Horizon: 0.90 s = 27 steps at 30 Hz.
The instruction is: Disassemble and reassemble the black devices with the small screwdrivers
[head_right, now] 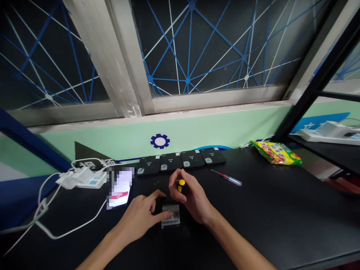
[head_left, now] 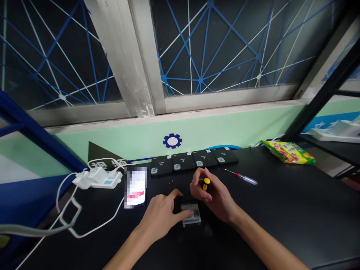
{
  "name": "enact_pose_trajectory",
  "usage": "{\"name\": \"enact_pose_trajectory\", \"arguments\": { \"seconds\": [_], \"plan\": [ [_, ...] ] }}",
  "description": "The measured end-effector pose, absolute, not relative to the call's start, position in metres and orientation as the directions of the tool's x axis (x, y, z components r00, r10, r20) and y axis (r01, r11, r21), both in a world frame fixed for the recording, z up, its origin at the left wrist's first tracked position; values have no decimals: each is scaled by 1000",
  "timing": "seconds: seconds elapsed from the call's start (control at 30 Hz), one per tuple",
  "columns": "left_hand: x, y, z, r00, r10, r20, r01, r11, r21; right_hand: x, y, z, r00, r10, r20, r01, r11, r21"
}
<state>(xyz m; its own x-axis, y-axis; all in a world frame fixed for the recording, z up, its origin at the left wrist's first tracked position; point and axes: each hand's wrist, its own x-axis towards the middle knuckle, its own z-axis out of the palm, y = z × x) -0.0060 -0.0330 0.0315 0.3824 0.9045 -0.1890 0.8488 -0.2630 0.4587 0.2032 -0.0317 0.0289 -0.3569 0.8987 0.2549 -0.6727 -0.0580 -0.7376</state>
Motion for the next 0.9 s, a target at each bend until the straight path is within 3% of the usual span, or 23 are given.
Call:
{"name": "enact_pose_trajectory", "arguments": {
  "seconds": [0.23,0.47,0.73,0.9],
  "plan": [
    [-7,-33,32,389,900,-196,850,-269,453,205,-34,33,-386,876,291,-721,-90,-687],
    [-6,-34,33,387,903,-186,855,-277,438,202,-32,28,-350,906,237,-630,-41,-775],
    [-6,-33,33,394,900,-189,847,-275,456,204,-34,31,-380,889,257,-715,-107,-691],
    [-7,-34,31,403,899,-169,844,-294,450,203,-33,31,-336,910,243,-674,-52,-737]
  ]
}}
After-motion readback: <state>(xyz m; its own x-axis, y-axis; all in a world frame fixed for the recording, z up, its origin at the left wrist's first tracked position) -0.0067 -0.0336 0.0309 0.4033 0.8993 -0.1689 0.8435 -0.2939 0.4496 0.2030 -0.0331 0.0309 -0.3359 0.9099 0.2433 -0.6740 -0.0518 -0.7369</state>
